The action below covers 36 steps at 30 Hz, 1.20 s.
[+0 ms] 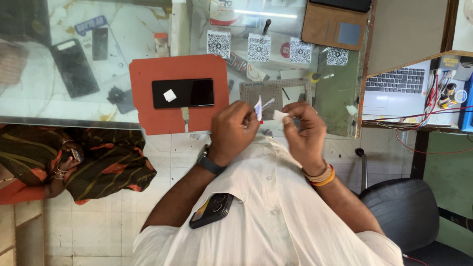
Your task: The person holds a smartphone on a red mat at a glass counter, peels the backing from a small adhesive sheet, and aligns and presses it onto the phone's screen. They then press and smooth the phone's surface with their fingers and reposition the phone on the counter.
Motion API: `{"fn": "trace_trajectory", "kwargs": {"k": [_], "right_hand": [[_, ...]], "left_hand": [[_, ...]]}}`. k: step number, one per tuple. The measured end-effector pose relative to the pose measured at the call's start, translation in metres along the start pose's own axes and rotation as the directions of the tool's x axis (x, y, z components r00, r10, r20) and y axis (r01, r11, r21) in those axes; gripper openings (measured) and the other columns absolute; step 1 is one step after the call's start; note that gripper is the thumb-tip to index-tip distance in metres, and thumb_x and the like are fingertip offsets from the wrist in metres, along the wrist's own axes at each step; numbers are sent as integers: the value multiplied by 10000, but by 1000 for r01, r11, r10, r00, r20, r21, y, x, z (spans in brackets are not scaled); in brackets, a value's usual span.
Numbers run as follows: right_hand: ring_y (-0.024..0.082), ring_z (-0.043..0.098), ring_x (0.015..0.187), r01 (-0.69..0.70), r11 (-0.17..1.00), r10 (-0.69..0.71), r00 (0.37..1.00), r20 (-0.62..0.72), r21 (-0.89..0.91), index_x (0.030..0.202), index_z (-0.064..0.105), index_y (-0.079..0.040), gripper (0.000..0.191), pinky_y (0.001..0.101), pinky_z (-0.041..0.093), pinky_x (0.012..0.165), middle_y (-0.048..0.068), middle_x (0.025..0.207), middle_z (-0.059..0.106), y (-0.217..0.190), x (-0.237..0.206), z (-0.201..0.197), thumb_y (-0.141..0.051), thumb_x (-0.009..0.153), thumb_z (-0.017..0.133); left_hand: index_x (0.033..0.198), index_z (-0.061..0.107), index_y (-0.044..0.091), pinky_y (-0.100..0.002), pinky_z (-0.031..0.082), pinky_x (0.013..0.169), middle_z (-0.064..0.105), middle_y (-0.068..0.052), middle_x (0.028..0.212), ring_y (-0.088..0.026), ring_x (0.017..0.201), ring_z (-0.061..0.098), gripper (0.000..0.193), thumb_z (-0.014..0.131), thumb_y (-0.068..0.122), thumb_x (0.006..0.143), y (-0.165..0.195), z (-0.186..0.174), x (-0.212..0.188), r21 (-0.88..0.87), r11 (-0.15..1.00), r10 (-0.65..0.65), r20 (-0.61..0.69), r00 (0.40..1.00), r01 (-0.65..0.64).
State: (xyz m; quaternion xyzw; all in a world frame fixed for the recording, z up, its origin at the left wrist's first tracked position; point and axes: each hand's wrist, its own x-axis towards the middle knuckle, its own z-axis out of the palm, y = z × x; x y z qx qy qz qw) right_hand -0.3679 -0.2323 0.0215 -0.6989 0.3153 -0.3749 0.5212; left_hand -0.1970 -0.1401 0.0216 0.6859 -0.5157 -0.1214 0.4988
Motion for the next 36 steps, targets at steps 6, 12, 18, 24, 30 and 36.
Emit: {"fn": "trace_trajectory", "kwargs": {"k": [6, 12, 18, 24, 30, 36], "right_hand": [[155, 703, 847, 2, 975, 27, 992, -126, 224, 1039, 538, 11, 165, 316, 642, 792, 119, 1006, 677, 26, 0, -64, 174, 1016, 558], [154, 705, 850, -50, 982, 79, 985, -155, 181, 1051, 617, 50, 156, 328, 653, 789, 121, 1007, 691, 49, 11, -106, 182, 1031, 537], [138, 697, 874, -76, 976, 74, 997, 20, 204, 1084, 713, 75, 206, 300, 646, 789, 118, 1057, 716, 55, 23, -116, 143, 1030, 526], [125, 703, 928, -135, 988, 124, 981, 147, 70, 1108, 713, 75, 107, 278, 615, 870, 108, 1067, 710, 51, 21, -105, 116, 1018, 671], [96, 721, 927, -158, 980, 138, 977, 164, 118, 1133, 662, 22, 186, 220, 584, 846, 60, 1013, 744, 46, 18, -97, 55, 961, 723], [75, 637, 858, -233, 965, 243, 967, 79, -119, 1132, 735, 58, 147, 213, 513, 763, 67, 978, 738, 60, 17, -101, 23, 990, 754]], "left_hand": [[836, 641, -12, -302, 496, 553, 654, -81, 736, -142, 620, 614, 41, 646, -23, 797, -45, -33, -42, -267, 926, -162, 357, 920, 266], [892, 667, -24, -265, 556, 573, 676, -27, 770, -91, 672, 655, 54, 613, -14, 895, -98, -24, -114, -371, 564, -517, 538, 666, 738], [959, 673, -20, -273, 575, 680, 704, -40, 834, -116, 755, 696, 68, 624, 24, 943, -121, 54, -143, -441, 545, -616, 365, 698, 713], [1077, 714, -7, -297, 617, 633, 775, -97, 862, -177, 716, 765, 182, 642, 123, 972, -114, 108, -97, -503, 445, -695, 328, 639, 741], [1141, 693, 34, -313, 596, 621, 759, -121, 871, -201, 699, 757, 301, 725, 232, 917, -109, 105, -83, -241, 660, -707, 122, 697, 711], [1070, 726, 35, -374, 575, 790, 760, -145, 983, -256, 891, 740, 311, 801, 241, 850, -126, 71, -126, -32, 744, -658, 136, 741, 667]]}}
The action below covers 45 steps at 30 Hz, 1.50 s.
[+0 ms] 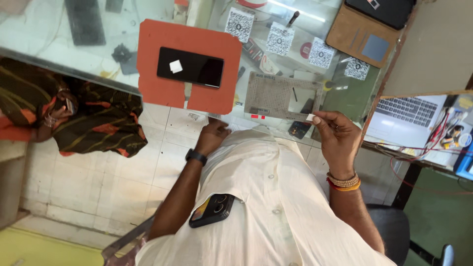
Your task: The person holds a smartphone on a red mat at a glass counter, peels the backing from a small adhesive sheet, and aligns and presses it onto the phone's screen. They then press and smooth the phone's surface with their fingers and reposition the phone on the counter.
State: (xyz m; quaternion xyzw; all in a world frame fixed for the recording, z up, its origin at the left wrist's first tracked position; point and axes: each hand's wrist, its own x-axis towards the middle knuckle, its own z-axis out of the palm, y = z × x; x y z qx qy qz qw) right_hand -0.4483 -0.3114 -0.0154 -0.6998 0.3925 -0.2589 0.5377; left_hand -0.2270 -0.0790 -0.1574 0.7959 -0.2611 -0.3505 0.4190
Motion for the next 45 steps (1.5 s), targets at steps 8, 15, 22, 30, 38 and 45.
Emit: {"fn": "trace_trajectory", "kwargs": {"k": [8, 15, 22, 30, 38, 45], "right_hand": [[90, 705, 841, -62, 996, 64, 997, -38, 56, 1085, 729, 45, 121, 216, 577, 748, 56, 949, 746, -4, 12, 31, 11, 971, 755], [114, 741, 770, -17, 998, 34, 964, 263, -67, 1021, 744, 39, 105, 242, 597, 658, 99, 885, 747, -26, 21, 130, -12, 930, 759], [106, 728, 645, 40, 937, 86, 936, 341, -348, 957, 769, 3, 118, 260, 545, 580, 81, 756, 763, -47, 24, 183, -96, 897, 791], [181, 734, 619, 173, 876, -39, 956, 290, -451, 916, 766, -13, 124, 298, 562, 584, 117, 759, 760, -57, 20, 207, -118, 864, 806], [288, 699, 755, 461, 701, -361, 887, 286, -544, 971, 759, -51, 92, 398, 539, 677, 112, 900, 726, -77, 20, 216, -115, 920, 800], [373, 594, 1180, 695, 576, -494, 715, 495, -430, 1363, 573, -31, 688, 500, 457, 991, 180, 1276, 643, -100, 44, 237, -246, 786, 881]], "left_hand": [[898, 787, 81, -384, 552, 720, 774, -113, 881, -272, 777, 724, 213, 811, 288, 854, 9, -91, -19, 338, 937, -50, 370, 928, -84], [897, 688, 12, -401, 532, 679, 672, -115, 893, -304, 779, 660, 257, 821, 228, 854, 77, -125, -16, 309, 783, 577, -36, 816, -539], [960, 714, 14, -387, 506, 705, 660, -68, 920, -243, 819, 623, 191, 787, 148, 846, 86, -134, -5, 562, 487, 791, 42, 611, -669], [924, 709, -18, -363, 488, 660, 641, -68, 857, -208, 784, 616, 105, 781, 57, 918, 64, -142, 1, 602, 354, 874, 58, 482, -715], [998, 686, 12, -429, 531, 760, 664, -97, 961, -297, 897, 651, 239, 842, 121, 855, 63, -180, 2, 515, 593, 793, -241, 559, -619], [1456, 503, 40, -486, 426, 1103, 559, -190, 1415, -385, 1294, 521, 802, 897, 128, 762, 54, -254, 20, 472, 760, 602, -249, 759, -447]]}}
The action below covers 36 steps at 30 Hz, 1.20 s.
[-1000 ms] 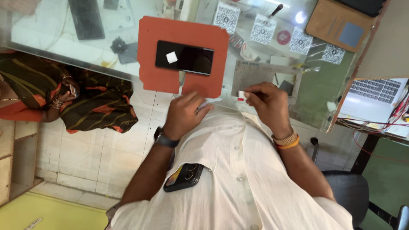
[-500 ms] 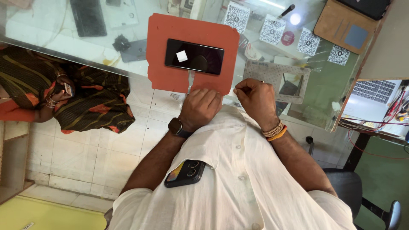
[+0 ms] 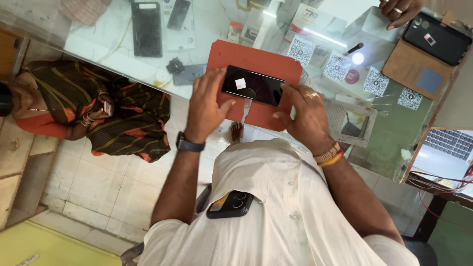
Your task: The person holds a smartphone on a red mat at a glass counter, peels the backing from a small adhesive sheet, and aligns and presses it onto the phone's screen. They then press and smooth the phone's surface with their fingers and reposition the phone on the counter.
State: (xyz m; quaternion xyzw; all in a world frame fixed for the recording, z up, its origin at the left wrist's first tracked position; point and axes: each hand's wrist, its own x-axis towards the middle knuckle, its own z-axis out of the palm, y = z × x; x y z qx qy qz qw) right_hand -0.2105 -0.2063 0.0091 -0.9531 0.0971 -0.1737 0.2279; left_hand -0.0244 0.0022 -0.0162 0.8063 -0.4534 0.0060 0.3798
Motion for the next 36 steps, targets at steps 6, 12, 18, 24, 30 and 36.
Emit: {"fn": "trace_trajectory", "kwargs": {"k": [6, 12, 18, 24, 30, 36], "right_hand": [[352, 573, 1239, -32, 997, 42, 988, 152, -73, 1508, 425, -19, 996, 528, 398, 1026, 186, 1272, 639, 0, 27, 11, -260, 676, 917], [359, 588, 1189, -78, 995, 87, 978, 188, -59, 1536, 385, -39, 1019, 543, 396, 996, 166, 1210, 653, 3, 33, 14, -261, 699, 922], [388, 589, 1166, -67, 997, 63, 989, 131, 29, 1543, 356, -70, 1052, 546, 395, 985, 193, 1267, 635, 21, 30, 10, -268, 684, 931], [402, 574, 1201, -12, 1000, 9, 989, 146, 17, 1594, 236, -69, 1123, 553, 382, 1055, 199, 1237, 631, 35, 11, -4, -276, 718, 908], [366, 563, 1249, -23, 996, 12, 992, 127, 87, 1612, 222, -57, 1146, 533, 382, 1115, 128, 1305, 657, 66, -37, -54, -215, 714, 917], [335, 551, 1283, -137, 989, 134, 990, 50, 53, 1638, 241, -71, 1149, 486, 388, 1142, 79, 1385, 649, 106, -109, -105, -142, 708, 912]], "left_hand": [[1545, 396, 95, -507, 313, 1166, 483, -139, 1539, -367, 1428, 404, 1019, 912, 161, 670, -19, -6, 31, 1, 999, 47, 296, 954, -50], [1552, 435, 137, -521, 278, 1229, 549, -109, 1493, -335, 1421, 446, 991, 909, 209, 684, -27, 1, 52, -66, 984, 178, 373, 911, -166], [1482, 528, 118, -524, 331, 1187, 623, -136, 1371, -376, 1304, 522, 898, 903, 221, 673, -26, 6, 64, -152, 954, 299, 385, 873, -260], [1476, 534, 112, -505, 409, 1135, 614, -145, 1363, -406, 1293, 506, 908, 894, 187, 646, 1, 16, 66, -156, 956, 290, 398, 871, -247], [1479, 533, 102, -505, 436, 1087, 609, -149, 1336, -389, 1253, 517, 855, 896, 230, 715, 54, 46, 58, -218, 916, 397, 360, 844, -338], [1472, 536, 95, -504, 444, 1061, 588, -136, 1296, -363, 1220, 520, 832, 892, 200, 728, 124, 117, 49, -305, 871, 475, 320, 820, -385]]}}
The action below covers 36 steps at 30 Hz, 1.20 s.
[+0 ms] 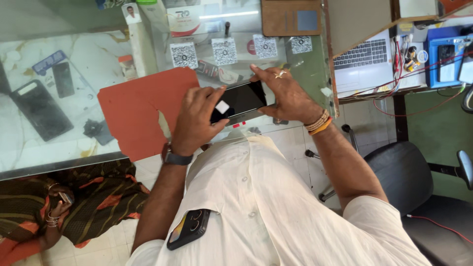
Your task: The person holds a smartphone on a red mat at a glass counter, peels the backing from a small adhesive sheet, and aligns and presses it onto the phone's screen. They then press and smooth the phone's surface with their fingers and reposition the phone on the counter.
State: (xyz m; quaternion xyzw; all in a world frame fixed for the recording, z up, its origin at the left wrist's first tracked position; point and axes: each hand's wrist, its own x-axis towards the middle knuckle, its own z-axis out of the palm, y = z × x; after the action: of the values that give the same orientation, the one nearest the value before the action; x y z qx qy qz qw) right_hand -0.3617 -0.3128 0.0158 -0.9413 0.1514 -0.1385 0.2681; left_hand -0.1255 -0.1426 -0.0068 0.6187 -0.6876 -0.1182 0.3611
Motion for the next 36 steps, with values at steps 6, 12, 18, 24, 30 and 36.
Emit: {"fn": "trace_trajectory", "kwargs": {"k": [6, 12, 18, 24, 30, 36], "right_hand": [[311, 553, 1294, -3, 1000, 4, 999, -44, 26, 1637, 245, -102, 1184, 492, 353, 1169, 56, 1383, 646, 40, -36, -15, -124, 662, 917], [314, 548, 1299, -34, 996, 37, 999, -32, 81, 1641, 247, -123, 1193, 477, 365, 1158, 47, 1405, 651, 59, -46, -24, -115, 659, 923], [321, 543, 1298, -19, 997, 19, 1000, -6, 70, 1642, 247, -138, 1188, 473, 367, 1156, 41, 1411, 653, 72, -48, -34, -152, 669, 929], [344, 551, 1297, -39, 998, 40, 999, -15, 56, 1624, 298, -117, 1137, 500, 386, 1140, 89, 1376, 657, 77, -51, -35, -206, 676, 919], [367, 620, 1162, -188, 980, 181, 977, -109, -60, 1552, 428, -80, 981, 495, 507, 999, 170, 1253, 678, 75, -73, -40, -237, 721, 924], [213, 730, 996, -352, 911, 392, 902, -180, 216, 1551, 441, -87, 910, 327, 627, 791, 121, 1215, 724, 65, -93, -19, -152, 768, 900]], "left_hand": [[1489, 515, 81, -499, 433, 1060, 577, -125, 1316, -348, 1227, 498, 871, 897, 182, 711, 15, 53, 26, 8, 1000, -17, 57, 998, 17], [1486, 512, 87, -499, 437, 1048, 584, -121, 1343, -349, 1237, 499, 883, 909, 190, 704, 20, 71, 34, 4, 999, -44, 57, 997, 43], [1482, 511, 92, -492, 432, 1059, 587, -120, 1353, -349, 1239, 502, 873, 908, 196, 711, 28, 80, 43, 9, 998, -68, 61, 996, 68], [1483, 513, 83, -492, 422, 1075, 590, -117, 1354, -348, 1227, 508, 869, 903, 191, 714, 31, 82, 48, -4, 998, -59, 61, 996, 59], [1476, 515, 77, -488, 434, 1063, 595, -112, 1371, -350, 1218, 507, 855, 902, 190, 722, 28, 85, 53, -17, 998, -62, 71, 996, 63], [1484, 510, 70, -495, 429, 1069, 589, -125, 1379, -360, 1227, 502, 853, 903, 191, 736, 25, 89, 56, -11, 999, -31, 70, 997, 32]]}}
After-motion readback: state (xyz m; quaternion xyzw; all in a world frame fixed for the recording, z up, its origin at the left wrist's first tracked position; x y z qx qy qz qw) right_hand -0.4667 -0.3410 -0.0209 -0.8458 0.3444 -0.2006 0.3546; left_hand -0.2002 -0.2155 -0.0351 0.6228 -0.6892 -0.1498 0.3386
